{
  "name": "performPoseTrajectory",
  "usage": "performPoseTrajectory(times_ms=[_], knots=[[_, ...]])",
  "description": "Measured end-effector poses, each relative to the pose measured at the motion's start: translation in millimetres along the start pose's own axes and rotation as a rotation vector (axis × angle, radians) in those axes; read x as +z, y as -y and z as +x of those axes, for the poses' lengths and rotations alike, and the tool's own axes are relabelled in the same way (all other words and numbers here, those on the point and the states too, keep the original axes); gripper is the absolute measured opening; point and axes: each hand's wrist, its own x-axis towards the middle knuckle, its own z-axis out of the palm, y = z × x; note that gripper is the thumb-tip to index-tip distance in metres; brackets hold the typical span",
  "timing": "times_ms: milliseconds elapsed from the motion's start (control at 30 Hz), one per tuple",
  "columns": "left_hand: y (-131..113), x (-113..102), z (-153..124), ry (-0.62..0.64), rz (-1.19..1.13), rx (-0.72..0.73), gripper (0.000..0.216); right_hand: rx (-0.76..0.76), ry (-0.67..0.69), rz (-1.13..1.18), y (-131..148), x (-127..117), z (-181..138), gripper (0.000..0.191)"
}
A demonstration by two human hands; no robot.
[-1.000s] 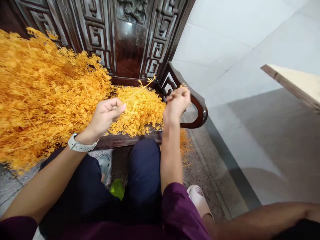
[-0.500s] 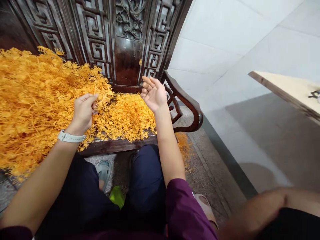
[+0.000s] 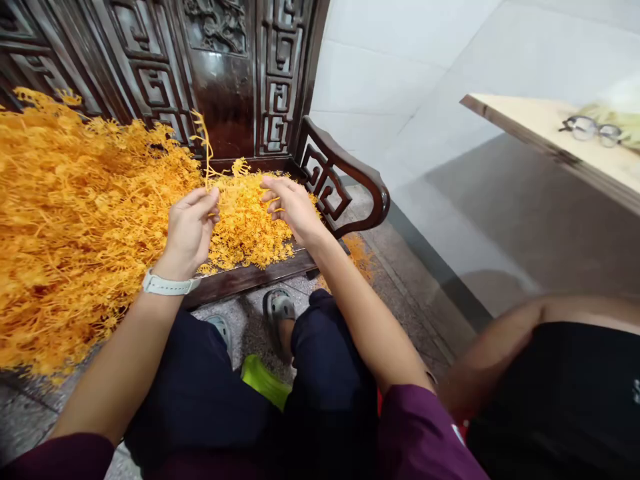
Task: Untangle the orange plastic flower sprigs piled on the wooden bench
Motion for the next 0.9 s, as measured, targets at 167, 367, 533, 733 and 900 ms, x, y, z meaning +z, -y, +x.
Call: performPoseTrajectory(times_ms=[167,367,533,733,900], knots=[[16.1,0.2,-1.6,0.115,0.083,0.068,0.010,-0.061,0.051,-0.108,-1.5,22.7,-5.3,0.045],[19.9,4.0,9.7,0.038,0.068,0.196,0.012,-0.203,-0.079,0.146,-22.7,51.8,24.9,0.034],[21.0,2.0,28.5,-0.039,-0.208,0.096,0.016,-0.111,-0.071,0.326,-35.0,74.6,37.6,0.033],[14.4,-22.6,48.9,-0.258,-0.280,0.095,0.013,-0.119,0.120,0.252,-66.7,88.6,43.2,0.039],[6.0,-37.3,60.8,-0.424,-0.219,0.046,0.013,-0.266,0.354,-0.057,-81.9,99.3,27.5,0.042]])
